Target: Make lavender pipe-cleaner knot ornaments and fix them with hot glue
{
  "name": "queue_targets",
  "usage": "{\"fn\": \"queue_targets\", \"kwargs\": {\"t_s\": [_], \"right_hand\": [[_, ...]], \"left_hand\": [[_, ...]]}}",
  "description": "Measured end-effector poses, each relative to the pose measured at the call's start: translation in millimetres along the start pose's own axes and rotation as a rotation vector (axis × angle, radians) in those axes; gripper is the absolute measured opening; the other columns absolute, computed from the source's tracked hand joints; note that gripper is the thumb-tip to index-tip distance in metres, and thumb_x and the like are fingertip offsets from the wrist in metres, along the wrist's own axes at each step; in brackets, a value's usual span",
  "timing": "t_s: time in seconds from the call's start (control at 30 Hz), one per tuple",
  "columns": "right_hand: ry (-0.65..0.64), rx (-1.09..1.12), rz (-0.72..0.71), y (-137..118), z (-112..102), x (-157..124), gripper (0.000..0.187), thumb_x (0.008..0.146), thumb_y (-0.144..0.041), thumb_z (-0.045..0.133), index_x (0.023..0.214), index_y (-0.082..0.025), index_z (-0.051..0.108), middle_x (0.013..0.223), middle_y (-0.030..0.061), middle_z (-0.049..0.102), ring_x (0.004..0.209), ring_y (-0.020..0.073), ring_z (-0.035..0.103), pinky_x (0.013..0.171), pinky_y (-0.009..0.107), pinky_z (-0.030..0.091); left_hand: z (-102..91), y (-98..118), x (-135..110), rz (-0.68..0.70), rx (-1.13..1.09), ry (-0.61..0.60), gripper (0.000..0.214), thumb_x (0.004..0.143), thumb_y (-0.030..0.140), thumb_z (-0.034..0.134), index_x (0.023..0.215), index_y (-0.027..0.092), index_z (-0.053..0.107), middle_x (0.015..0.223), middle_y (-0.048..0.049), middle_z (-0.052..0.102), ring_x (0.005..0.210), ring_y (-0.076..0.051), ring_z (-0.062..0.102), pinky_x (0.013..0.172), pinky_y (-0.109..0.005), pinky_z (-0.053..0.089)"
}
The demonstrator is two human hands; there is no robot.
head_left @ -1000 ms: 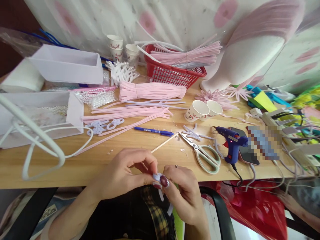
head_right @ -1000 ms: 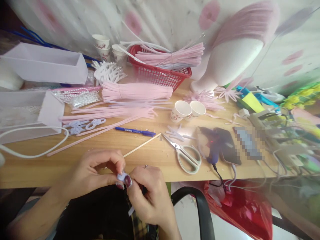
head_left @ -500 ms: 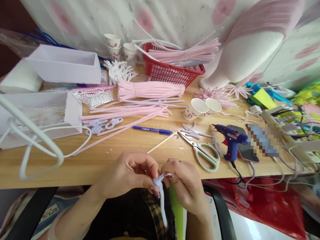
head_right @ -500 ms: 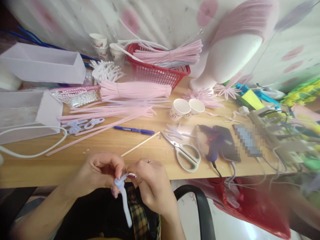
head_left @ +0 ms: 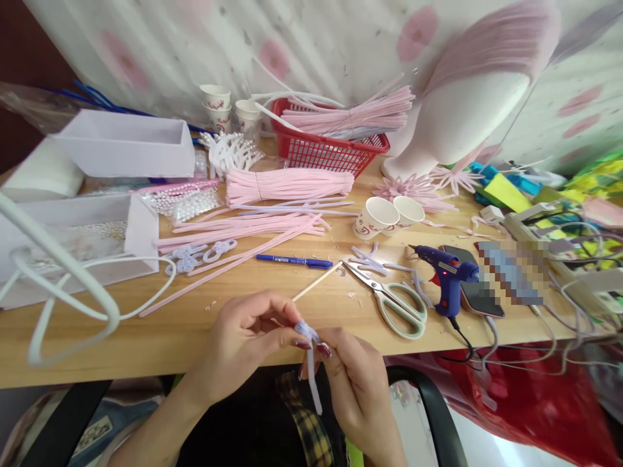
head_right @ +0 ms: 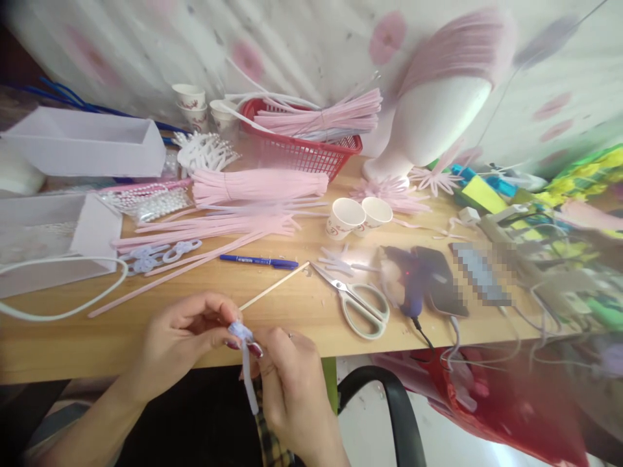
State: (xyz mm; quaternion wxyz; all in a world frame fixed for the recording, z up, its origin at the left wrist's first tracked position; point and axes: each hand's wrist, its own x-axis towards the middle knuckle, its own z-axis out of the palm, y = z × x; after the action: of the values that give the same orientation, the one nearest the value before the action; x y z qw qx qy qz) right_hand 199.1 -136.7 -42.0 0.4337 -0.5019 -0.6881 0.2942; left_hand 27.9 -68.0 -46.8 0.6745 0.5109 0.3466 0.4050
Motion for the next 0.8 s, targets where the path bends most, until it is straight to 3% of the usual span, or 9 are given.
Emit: {"fn": "queue_targets", "kwargs": {"t_s": [0.2,0.3,0.5,0.63,0.8], "right_hand": [[0.047,-0.063,0.016,6,2,0,0.021,0.103,-0.011,0.042,0.099,-0.027,0.055,0.062,-0.0081,0.058,0.053,0.0105,0.053,0.056,0.021,0.038],[0.089,-0.156,-0.007,8,3,1,0.018,0.101,-0.011,0.045,0.099,-0.026,0.056,0.066,-0.0063,0.058,0.054,0.0113,0.052,0.055,0.022,0.036],[0.084,-0.237,-0.057,4,-3,4,0.017,0.096,-0.009,0.047,0.093,-0.024,0.055,0.066,-0.0036,0.059,0.054,0.013,0.052,0.053,0.024,0.035],[0.044,-0.173,-0.044,5,-4,14,0.016,0.097,-0.013,0.048,0.086,-0.023,0.055,0.062,-0.004,0.057,0.052,0.0126,0.051,0.052,0.024,0.034],[0.018,-0.057,-0.021,16,3,22,0.019,0.096,-0.011,0.045,0.083,-0.023,0.054,0.058,-0.006,0.049,0.05,0.012,0.047,0.051,0.023,0.034]], "left_hand": [[-3.5,11,-5,0.345,0.534,-0.079,0.009,0.091,0.012,0.065,0.089,0.021,0.063,0.078,0.0043,0.07,0.07,-0.01,0.07,0.07,-0.015,0.054],[-2.3,11,-5,0.379,0.648,-0.099,0.009,0.095,0.012,0.06,0.09,0.02,0.062,0.076,0.0028,0.069,0.068,-0.011,0.067,0.067,-0.017,0.051],[5.9,7,-9,0.248,0.354,-0.152,0.013,0.093,0.018,0.067,0.081,0.02,0.064,0.072,0.0031,0.071,0.064,-0.01,0.067,0.065,-0.016,0.053],[7.8,2,-12,0.193,0.176,-0.166,0.011,0.091,0.015,0.069,0.082,0.019,0.066,0.073,0.0021,0.074,0.067,-0.011,0.071,0.066,-0.015,0.055],[4.2,-6,-16,0.158,0.106,-0.13,0.012,0.093,0.02,0.07,0.081,0.018,0.065,0.072,0.0014,0.072,0.066,-0.011,0.072,0.065,-0.016,0.056]]}}
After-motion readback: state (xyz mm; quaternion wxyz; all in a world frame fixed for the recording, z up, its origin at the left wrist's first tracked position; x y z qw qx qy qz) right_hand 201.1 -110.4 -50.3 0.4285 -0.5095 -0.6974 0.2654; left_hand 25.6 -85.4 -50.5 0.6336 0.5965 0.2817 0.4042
